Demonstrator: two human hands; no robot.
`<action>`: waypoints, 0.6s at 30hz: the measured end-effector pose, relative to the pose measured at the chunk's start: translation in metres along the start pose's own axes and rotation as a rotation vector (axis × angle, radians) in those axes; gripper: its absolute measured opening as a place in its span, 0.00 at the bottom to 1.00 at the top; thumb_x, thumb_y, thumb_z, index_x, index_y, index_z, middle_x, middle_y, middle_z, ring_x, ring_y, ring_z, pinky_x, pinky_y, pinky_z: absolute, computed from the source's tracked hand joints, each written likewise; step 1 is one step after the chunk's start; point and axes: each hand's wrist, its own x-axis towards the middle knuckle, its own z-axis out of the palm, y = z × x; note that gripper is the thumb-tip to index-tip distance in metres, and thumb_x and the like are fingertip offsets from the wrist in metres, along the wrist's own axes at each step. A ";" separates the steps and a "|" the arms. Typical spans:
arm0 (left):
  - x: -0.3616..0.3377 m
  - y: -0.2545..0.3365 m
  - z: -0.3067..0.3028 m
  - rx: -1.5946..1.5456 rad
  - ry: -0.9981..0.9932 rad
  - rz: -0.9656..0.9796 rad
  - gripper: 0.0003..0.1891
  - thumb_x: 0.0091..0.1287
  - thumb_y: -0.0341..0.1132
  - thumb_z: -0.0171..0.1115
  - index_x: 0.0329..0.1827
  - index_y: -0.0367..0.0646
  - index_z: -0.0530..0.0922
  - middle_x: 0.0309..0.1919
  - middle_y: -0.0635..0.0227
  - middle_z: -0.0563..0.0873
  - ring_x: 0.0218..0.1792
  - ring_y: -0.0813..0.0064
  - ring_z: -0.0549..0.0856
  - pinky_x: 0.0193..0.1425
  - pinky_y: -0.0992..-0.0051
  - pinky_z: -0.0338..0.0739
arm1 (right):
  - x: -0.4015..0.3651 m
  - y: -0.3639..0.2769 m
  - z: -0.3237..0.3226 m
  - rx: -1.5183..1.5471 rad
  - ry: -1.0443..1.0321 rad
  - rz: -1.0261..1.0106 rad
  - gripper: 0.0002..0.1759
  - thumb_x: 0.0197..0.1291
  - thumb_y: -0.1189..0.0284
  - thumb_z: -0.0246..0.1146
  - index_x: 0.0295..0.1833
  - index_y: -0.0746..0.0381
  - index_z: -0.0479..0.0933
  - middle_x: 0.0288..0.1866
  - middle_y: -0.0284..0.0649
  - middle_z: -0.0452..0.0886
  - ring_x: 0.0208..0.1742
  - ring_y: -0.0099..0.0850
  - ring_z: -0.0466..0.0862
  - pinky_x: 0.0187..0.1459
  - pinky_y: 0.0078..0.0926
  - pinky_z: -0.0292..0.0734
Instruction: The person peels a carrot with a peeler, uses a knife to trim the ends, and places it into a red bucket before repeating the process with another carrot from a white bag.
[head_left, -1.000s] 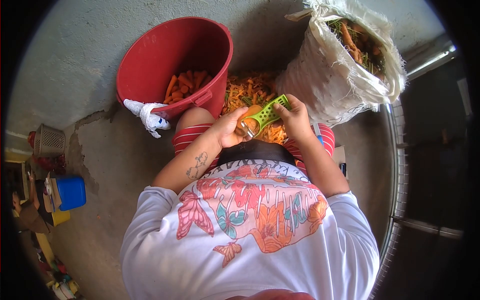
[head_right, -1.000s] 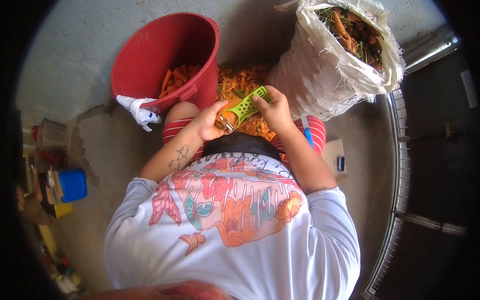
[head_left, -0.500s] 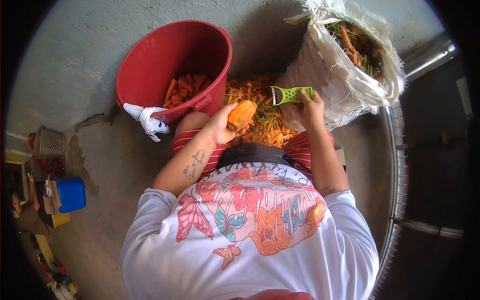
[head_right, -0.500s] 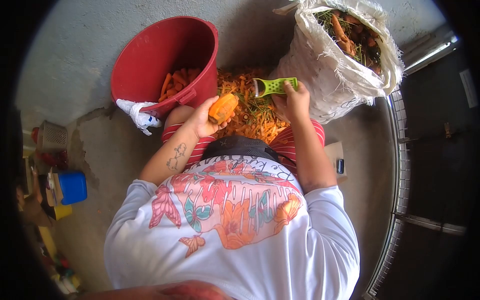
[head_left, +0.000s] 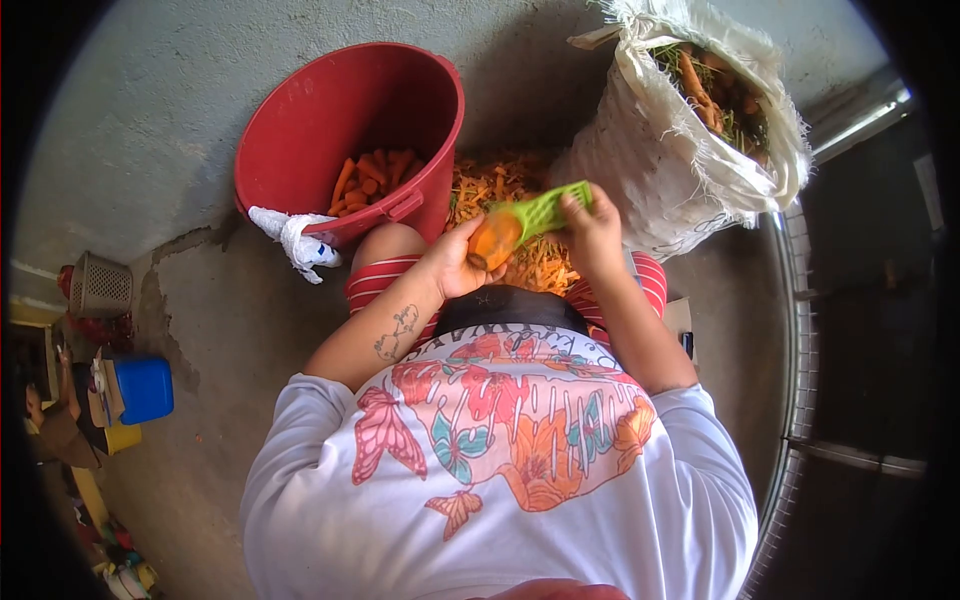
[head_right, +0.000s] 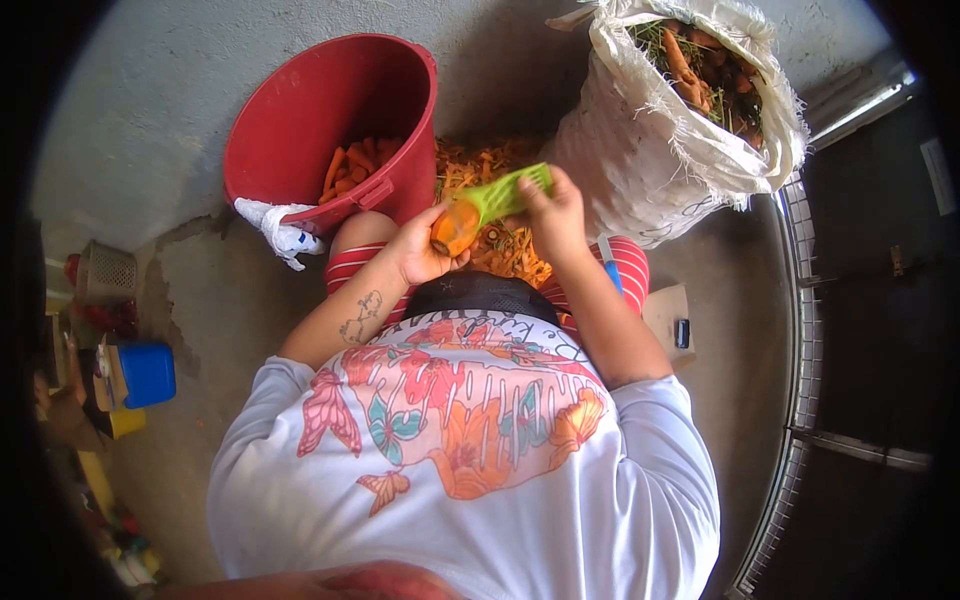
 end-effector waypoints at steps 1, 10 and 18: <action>0.003 -0.002 0.003 -0.004 0.040 0.032 0.21 0.69 0.51 0.53 0.57 0.47 0.74 0.48 0.62 0.80 0.46 0.68 0.79 0.47 0.68 0.78 | -0.009 -0.001 0.006 -0.111 -0.069 -0.020 0.06 0.66 0.74 0.58 0.43 0.66 0.72 0.34 0.39 0.81 0.30 0.27 0.83 0.24 0.20 0.81; -0.005 -0.005 0.013 0.121 0.026 0.041 0.20 0.72 0.49 0.50 0.60 0.48 0.72 0.52 0.64 0.80 0.51 0.71 0.80 0.52 0.68 0.76 | -0.019 -0.004 0.017 -0.437 -0.094 -0.065 0.05 0.64 0.77 0.58 0.39 0.69 0.71 0.31 0.38 0.80 0.30 0.24 0.83 0.25 0.20 0.82; -0.015 -0.006 0.022 0.165 -0.001 0.005 0.21 0.71 0.49 0.50 0.61 0.48 0.71 0.52 0.64 0.80 0.52 0.71 0.80 0.52 0.68 0.76 | -0.022 -0.010 0.014 -0.350 -0.103 0.021 0.05 0.65 0.77 0.57 0.38 0.69 0.71 0.32 0.38 0.80 0.31 0.25 0.83 0.27 0.22 0.84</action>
